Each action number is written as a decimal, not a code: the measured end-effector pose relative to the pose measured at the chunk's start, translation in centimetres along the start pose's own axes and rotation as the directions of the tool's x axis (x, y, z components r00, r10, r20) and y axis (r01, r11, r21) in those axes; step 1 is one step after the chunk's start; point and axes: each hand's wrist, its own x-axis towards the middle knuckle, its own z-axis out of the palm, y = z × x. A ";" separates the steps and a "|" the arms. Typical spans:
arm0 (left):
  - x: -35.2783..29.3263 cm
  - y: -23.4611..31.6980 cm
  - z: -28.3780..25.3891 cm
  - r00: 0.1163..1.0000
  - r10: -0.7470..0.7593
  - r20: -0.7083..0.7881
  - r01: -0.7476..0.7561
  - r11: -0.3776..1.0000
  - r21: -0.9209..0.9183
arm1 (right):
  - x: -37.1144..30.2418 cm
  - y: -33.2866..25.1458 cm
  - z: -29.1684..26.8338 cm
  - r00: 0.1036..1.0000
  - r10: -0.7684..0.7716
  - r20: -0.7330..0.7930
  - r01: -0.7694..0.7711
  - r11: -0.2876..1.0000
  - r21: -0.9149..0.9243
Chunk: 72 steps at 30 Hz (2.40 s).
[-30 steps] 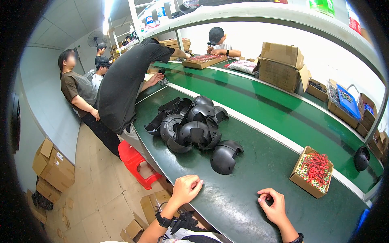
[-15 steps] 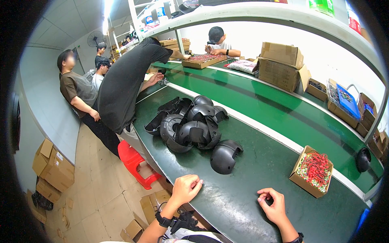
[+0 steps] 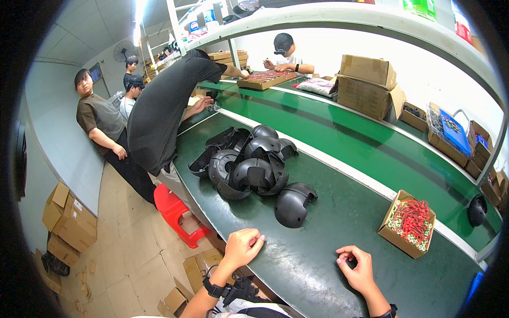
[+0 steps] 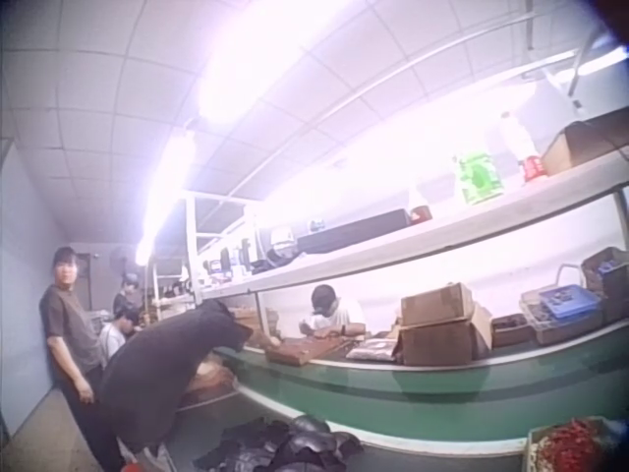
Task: Assembling black plastic housings by connecting internal wiring and snapping components together on a factory assembly line.
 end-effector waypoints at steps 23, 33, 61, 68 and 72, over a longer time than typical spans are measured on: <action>0.7 0.7 -0.8 0.933 0.289 0.212 -0.326 0.931 0.165 | -0.4 0.2 0.7 0.991 -0.114 -0.073 0.123 0.983 0.137; 0.9 1.3 -0.9 0.918 0.383 0.106 -0.397 0.894 0.208 | -0.2 -0.2 0.5 0.908 -0.419 0.011 0.396 0.848 -0.353; 1.0 0.7 -0.3 0.983 0.125 0.136 -0.134 0.989 0.059 | 0.1 -1.3 -1.1 0.962 -0.224 0.159 0.275 0.786 -0.553; 0.4 0.4 -0.8 0.978 0.124 0.170 -0.146 0.982 0.120 | 0.0 0.0 -0.5 0.963 -0.231 0.139 0.269 0.823 -0.500; 0.3 0.3 -0.6 0.974 0.148 0.173 -0.172 0.976 0.132 | -0.1 -0.6 -0.9 0.965 -0.263 -0.012 0.214 0.810 -0.546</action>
